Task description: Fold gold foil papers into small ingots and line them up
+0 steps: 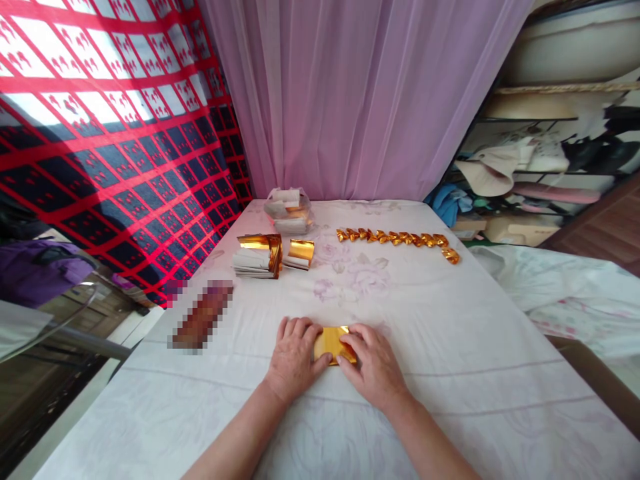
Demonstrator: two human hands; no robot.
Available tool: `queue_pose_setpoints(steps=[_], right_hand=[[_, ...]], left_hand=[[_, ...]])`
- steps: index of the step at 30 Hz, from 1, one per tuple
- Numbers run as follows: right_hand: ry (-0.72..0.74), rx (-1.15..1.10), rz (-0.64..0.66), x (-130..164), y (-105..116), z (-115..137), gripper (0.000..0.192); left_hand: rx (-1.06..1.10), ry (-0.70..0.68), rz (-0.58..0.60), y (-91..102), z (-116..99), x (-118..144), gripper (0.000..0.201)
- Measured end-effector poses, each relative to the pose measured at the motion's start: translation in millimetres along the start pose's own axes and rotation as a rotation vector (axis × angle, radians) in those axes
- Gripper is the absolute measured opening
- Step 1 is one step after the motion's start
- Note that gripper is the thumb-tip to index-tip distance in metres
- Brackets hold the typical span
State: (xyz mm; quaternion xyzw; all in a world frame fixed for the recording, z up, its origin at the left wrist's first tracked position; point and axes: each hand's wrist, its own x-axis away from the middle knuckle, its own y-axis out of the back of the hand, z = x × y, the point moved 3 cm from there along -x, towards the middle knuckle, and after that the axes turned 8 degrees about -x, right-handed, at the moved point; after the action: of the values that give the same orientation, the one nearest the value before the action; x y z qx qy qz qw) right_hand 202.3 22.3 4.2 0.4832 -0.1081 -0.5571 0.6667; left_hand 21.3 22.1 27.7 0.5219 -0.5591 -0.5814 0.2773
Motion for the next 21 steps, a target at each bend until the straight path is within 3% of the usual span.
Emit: queue_pose_setpoints(steps=[9,21], right_hand=[[-0.090,-0.056,0.015,-5.8,7.2,8.2,0.014],[-0.147,0.025,0.033,-7.0,6.2,12.3,0.023]], left_hand=[[-0.021,-0.025,0.000,-0.5,1.0,-2.2,0.038],[-0.024,-0.028,0.001,-0.5,1.8,-2.8,0.035]])
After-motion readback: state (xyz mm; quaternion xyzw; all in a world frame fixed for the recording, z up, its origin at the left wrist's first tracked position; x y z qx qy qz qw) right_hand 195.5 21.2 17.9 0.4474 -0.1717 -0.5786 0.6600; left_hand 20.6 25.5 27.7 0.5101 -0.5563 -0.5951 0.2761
